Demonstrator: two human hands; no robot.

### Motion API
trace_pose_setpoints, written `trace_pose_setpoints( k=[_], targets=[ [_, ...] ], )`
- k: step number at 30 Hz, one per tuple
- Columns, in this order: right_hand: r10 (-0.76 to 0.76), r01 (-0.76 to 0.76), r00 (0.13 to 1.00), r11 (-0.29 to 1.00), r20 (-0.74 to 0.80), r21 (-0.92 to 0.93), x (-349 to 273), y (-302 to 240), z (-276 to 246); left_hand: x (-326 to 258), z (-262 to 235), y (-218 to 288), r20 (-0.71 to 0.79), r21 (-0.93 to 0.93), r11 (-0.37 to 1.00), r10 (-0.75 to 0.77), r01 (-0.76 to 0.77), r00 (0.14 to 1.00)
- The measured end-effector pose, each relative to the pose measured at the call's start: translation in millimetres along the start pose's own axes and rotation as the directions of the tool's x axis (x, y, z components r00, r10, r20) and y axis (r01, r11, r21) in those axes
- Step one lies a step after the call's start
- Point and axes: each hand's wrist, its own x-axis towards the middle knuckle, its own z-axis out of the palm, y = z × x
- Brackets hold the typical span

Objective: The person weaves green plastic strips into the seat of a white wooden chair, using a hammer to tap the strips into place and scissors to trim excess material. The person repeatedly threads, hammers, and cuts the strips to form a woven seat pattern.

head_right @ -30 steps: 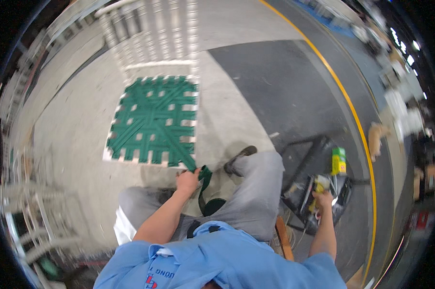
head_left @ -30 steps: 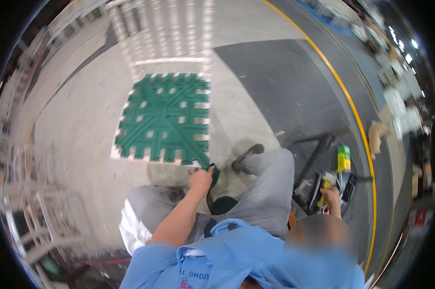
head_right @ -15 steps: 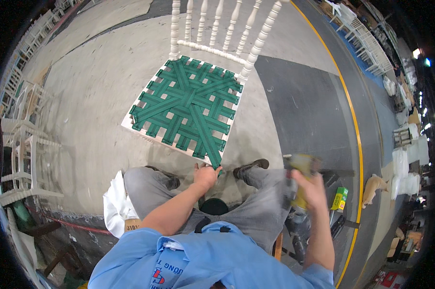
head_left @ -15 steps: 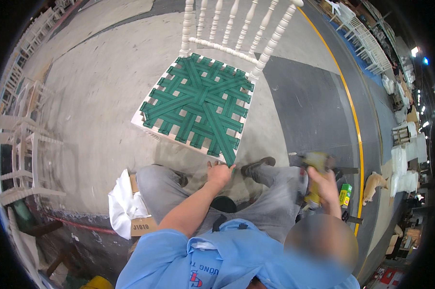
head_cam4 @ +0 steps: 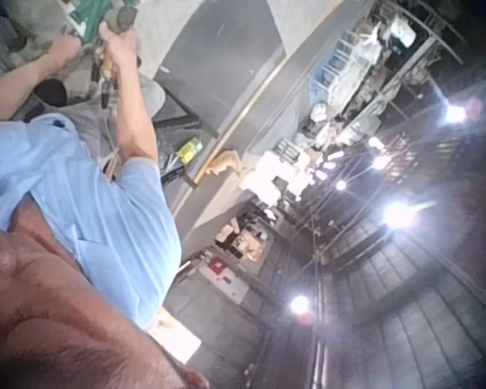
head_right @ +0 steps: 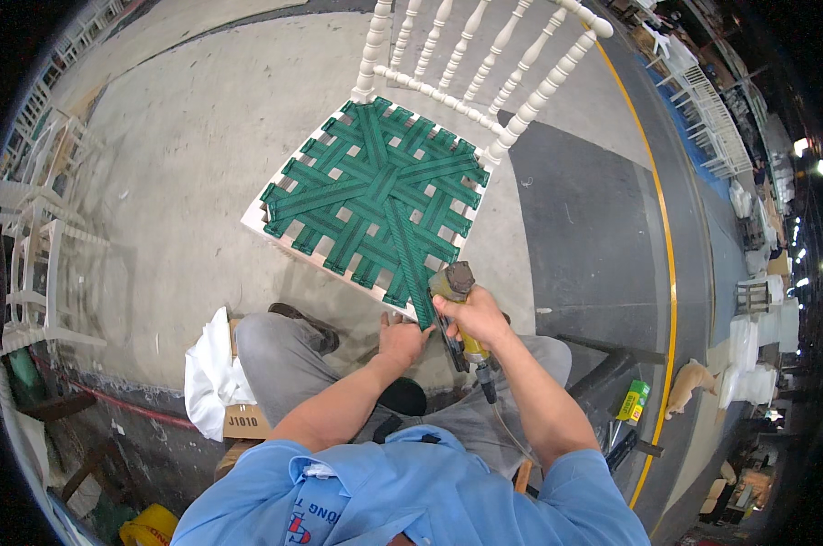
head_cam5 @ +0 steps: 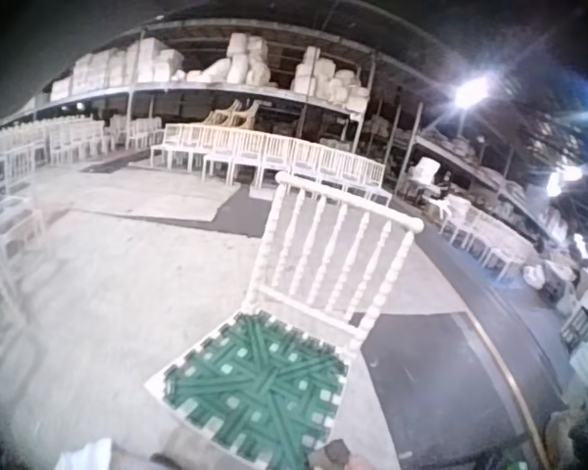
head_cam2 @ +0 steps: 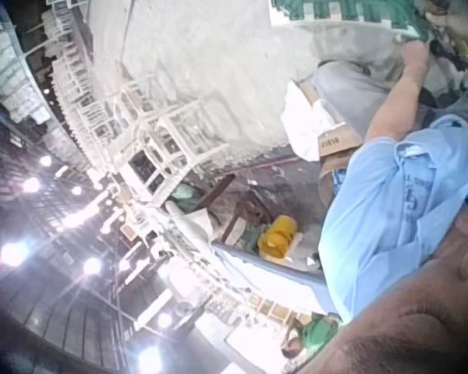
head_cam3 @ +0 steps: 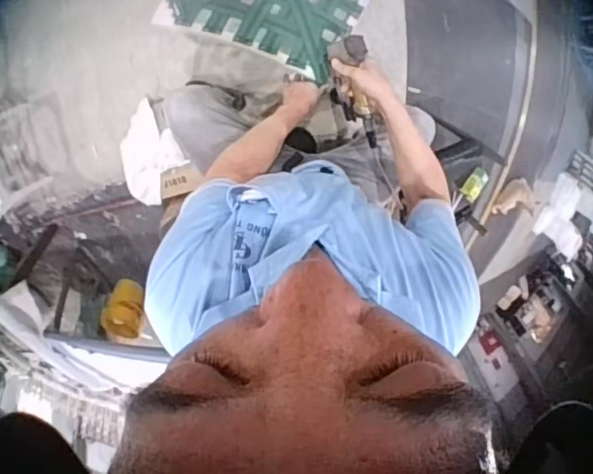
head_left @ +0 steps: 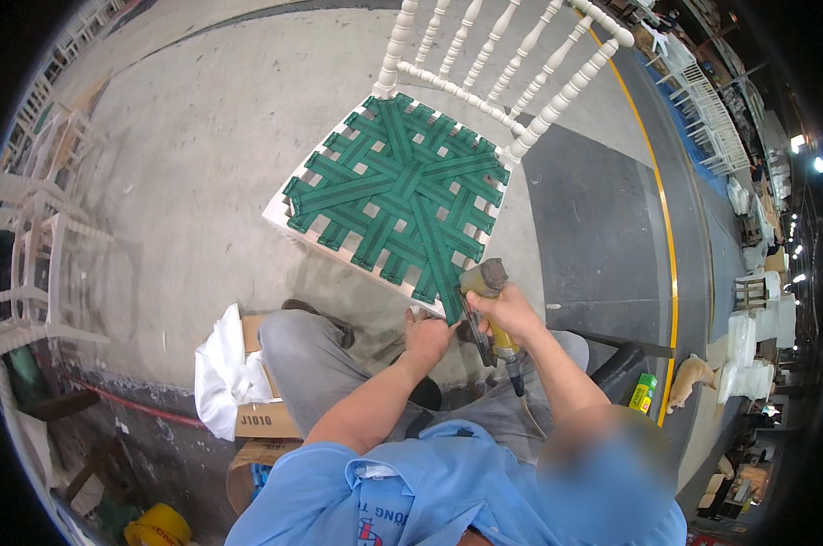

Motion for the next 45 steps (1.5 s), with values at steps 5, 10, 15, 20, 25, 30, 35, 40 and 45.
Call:
trace_pose_setpoints(
  k=[5, 10, 15, 20, 25, 30, 35, 40, 45],
  targets=[
    [-0.027, 0.027, 1.0, 0.996, 0.002, -0.09, 6, 3, 4, -3, -7, 1, 0.007, 0.005, 1.0, 0.023, -0.023, 1.0],
    [-0.036, 0.032, 0.999, 0.988, -0.025, -0.153, 3, 1, 11, -3, -14, 2, 0.097, 0.0, 1.0, 0.018, -0.018, 0.995],
    [-0.05, 0.045, 0.998, 0.989, -0.028, -0.144, 0, 3, 19, -4, -14, 3, 0.031, -0.061, 0.998, -0.001, 0.003, 1.0],
    [-0.02, 0.019, 1.0, 0.983, -0.001, -0.181, -3, 0, 26, -5, -12, 1, 0.049, -0.024, 1.0, -0.005, 0.006, 0.999],
    [-0.08, 0.077, 0.996, 0.995, -0.045, -0.058, -27, -9, 16, -6, -16, 6, 0.082, -0.138, 0.988, -0.052, 0.063, 0.995],
    [-0.084, 0.087, 0.99, 0.996, -0.113, 0.025, -52, -11, -15, -15, -49, 8, 0.364, -0.778, 0.577, 0.089, 0.25, 0.927],
    [-0.063, 0.07, 0.992, 0.996, -0.11, 0.059, -52, 0, -27, 3, -115, -15, 0.3, -0.946, 0.142, 0.034, 0.293, 0.953],
    [-0.051, 0.052, 0.997, 0.999, -0.059, 0.016, -30, 3, -14, 44, -133, -16, 0.27, -0.953, 0.134, -0.027, 0.271, 0.962],
    [-0.037, 0.036, 0.998, 0.999, -0.047, -0.019, -9, 2, -3, 60, -121, -20, 0.21, -0.965, 0.154, -0.038, 0.213, 0.977]
  ],
)
